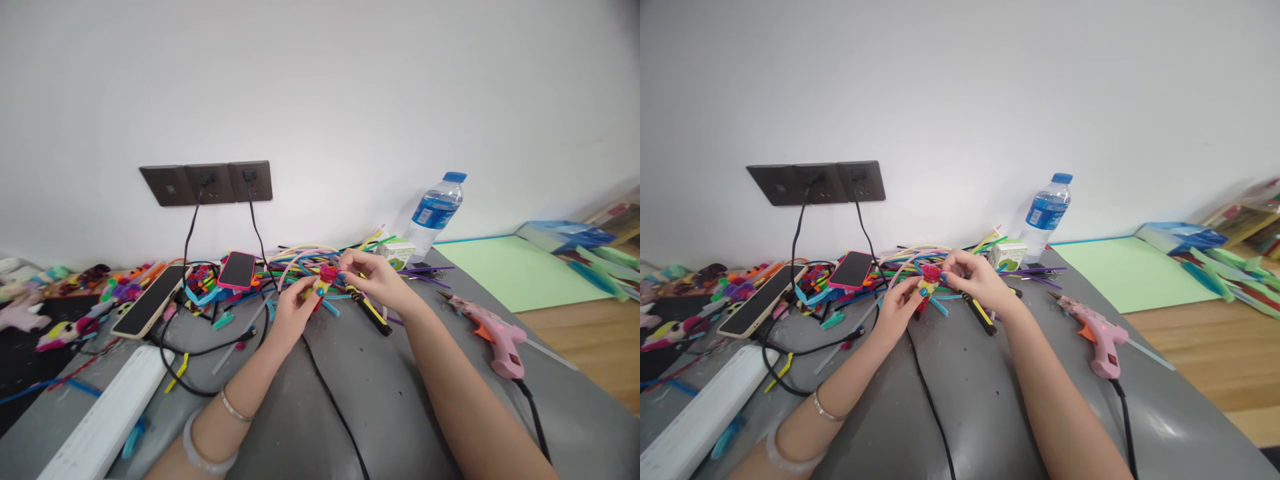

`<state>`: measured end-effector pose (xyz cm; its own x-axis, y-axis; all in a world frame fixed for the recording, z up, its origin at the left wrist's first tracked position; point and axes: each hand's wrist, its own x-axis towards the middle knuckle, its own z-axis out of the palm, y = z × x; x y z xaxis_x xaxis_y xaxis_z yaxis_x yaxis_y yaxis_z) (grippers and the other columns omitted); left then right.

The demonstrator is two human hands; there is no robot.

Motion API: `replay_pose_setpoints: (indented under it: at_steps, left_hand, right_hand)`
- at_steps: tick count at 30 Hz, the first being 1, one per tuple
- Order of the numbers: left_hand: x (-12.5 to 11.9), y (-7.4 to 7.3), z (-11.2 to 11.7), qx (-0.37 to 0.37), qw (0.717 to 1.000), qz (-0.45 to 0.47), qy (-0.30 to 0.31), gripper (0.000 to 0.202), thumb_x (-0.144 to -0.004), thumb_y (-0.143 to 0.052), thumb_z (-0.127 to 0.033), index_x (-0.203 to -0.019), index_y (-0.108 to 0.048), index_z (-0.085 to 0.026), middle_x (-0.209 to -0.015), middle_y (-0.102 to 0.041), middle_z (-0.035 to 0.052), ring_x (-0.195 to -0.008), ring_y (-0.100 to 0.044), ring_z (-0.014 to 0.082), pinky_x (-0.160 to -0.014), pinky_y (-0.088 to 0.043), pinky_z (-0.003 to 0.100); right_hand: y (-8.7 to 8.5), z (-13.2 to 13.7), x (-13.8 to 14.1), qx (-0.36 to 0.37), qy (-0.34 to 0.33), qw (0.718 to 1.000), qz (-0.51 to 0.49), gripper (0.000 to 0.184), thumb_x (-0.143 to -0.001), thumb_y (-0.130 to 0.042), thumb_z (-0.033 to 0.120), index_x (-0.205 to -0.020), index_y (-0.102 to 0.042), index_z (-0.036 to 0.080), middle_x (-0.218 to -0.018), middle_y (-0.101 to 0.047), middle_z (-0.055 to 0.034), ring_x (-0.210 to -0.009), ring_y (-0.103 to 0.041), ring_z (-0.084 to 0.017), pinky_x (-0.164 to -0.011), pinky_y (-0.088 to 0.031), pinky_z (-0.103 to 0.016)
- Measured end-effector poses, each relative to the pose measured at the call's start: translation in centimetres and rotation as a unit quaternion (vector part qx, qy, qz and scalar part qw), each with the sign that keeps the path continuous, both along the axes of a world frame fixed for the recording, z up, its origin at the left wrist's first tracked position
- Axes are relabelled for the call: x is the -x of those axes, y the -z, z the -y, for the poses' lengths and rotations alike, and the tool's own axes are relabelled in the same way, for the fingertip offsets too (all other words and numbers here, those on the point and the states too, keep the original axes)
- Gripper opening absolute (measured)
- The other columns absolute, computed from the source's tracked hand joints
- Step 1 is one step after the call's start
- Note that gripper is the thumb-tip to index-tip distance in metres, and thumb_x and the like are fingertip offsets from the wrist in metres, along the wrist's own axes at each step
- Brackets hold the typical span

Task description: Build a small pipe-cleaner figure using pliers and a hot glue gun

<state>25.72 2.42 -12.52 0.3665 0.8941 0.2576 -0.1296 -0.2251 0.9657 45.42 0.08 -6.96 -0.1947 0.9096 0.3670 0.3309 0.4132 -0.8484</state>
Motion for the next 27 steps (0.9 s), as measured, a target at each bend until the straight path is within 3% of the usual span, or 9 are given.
replay_pose_setpoints:
  at_steps: [27]
  left_hand:
    - [0.03,0.08,0.05,0.007,1.0,-0.002,0.004,0.037,-0.082,-0.067,-0.042,-0.108,-0.07,-0.017,-0.109,-0.074,0.0112,-0.098,-0.068,0.0243,-0.08,-0.055,0.032]
  right_hand:
    - [0.03,0.04,-0.34,0.002,-0.007,1.0,0.014,0.011,-0.088,-0.061,0.028,-0.081,-0.058,0.02,-0.076,-0.055,-0.0017,-0.064,-0.046,-0.014,-0.059,-0.038,-0.028]
